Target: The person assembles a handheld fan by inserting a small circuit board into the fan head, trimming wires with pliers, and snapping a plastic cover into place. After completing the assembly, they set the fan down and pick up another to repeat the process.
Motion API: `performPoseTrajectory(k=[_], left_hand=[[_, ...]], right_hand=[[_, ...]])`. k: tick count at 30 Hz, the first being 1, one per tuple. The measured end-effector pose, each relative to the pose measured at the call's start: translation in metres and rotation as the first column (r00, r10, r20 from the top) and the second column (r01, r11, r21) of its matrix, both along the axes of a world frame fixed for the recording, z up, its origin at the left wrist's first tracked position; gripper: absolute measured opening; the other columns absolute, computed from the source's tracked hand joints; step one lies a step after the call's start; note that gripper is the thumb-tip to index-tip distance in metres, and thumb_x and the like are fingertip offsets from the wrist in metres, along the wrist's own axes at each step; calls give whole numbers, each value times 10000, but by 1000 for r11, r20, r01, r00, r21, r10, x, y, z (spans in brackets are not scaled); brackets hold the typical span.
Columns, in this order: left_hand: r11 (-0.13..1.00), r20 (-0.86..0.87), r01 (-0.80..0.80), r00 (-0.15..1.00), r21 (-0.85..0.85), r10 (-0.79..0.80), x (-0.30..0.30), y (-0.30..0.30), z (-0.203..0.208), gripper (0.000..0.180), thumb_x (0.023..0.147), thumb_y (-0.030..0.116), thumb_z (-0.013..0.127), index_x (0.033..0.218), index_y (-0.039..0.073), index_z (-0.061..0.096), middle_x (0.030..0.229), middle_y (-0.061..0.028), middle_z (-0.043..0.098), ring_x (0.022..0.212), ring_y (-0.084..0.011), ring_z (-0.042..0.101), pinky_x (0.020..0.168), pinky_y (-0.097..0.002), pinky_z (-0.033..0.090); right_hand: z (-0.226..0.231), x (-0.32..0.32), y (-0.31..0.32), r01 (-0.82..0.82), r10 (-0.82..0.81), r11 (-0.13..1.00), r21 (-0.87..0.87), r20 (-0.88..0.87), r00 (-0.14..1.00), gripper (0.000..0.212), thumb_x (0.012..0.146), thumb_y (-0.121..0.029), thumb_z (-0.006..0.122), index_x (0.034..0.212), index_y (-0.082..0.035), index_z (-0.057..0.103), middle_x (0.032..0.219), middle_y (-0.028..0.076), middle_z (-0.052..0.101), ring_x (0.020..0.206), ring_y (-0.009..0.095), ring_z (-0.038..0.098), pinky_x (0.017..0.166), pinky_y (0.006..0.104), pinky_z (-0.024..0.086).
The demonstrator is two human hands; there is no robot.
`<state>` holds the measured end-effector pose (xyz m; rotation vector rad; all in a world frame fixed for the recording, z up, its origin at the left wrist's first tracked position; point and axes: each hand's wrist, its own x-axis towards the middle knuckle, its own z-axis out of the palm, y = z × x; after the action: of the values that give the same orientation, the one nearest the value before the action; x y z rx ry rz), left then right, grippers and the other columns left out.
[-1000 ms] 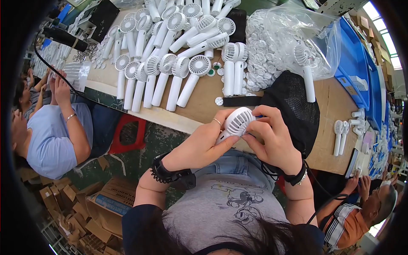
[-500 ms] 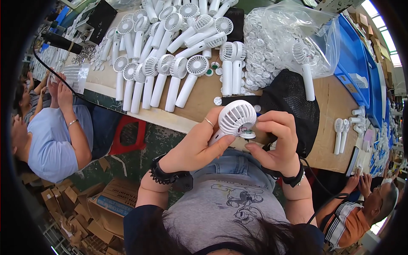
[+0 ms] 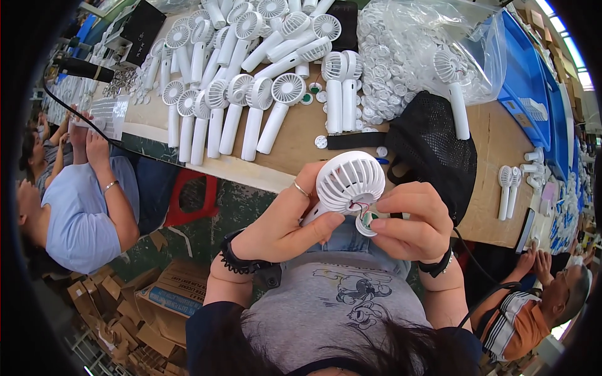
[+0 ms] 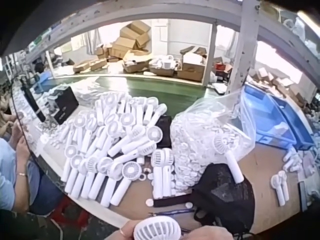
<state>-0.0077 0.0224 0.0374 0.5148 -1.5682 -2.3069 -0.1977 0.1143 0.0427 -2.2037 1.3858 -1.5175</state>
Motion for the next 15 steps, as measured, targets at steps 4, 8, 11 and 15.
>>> performPoseTrajectory(k=[4, 8, 11, 15], left_hand=[[998, -63, 21, 998, 67, -17, 0, 0, 1, 507, 894, 38, 494, 1337, 42, 247, 1052, -47, 507, 688, -42, 478, 613, -193, 434], [998, -48, 11, 999, 64, -8, 2, 0, 0, 519, 893, 34, 494, 1344, 45, 238, 1075, -55, 510, 667, -40, 469, 591, -186, 426], [999, -21, 32, 999, 39, -31, 2, -2, 0, 542, 884, 20, 500, 1352, 36, 228, 1135, -82, 504, 763, -70, 528, 685, -219, 458], [994, -99, -45, 994, -102, 35, -4, -1, 0, 568, 869, 0, 508, 1358, 24, 219, 1197, -109, 483, 919, -118, 558, 823, -272, 453]], right_hand=[[2, 1, 0, -22, 23, 999, -45, 27, 999, 306, 617, -16, 752, 887, -84, 626, 903, 85, 601, 723, 218, 600, 599, 293, 495], [5, 2, 2, -51, 54, 997, -65, 57, 997, 312, 621, -5, 742, 906, -63, 630, 902, 89, 608, 680, 209, 614, 556, 279, 508], [6, 1, 6, -72, 73, 997, -8, 71, 995, 282, 650, -10, 739, 887, -78, 604, 905, 90, 593, 704, 218, 611, 582, 290, 518], [9, -1, 8, -105, 105, 994, 12, 61, 993, 271, 660, 4, 728, 890, -65, 604, 902, 95, 595, 687, 215, 617, 561, 277, 519]])
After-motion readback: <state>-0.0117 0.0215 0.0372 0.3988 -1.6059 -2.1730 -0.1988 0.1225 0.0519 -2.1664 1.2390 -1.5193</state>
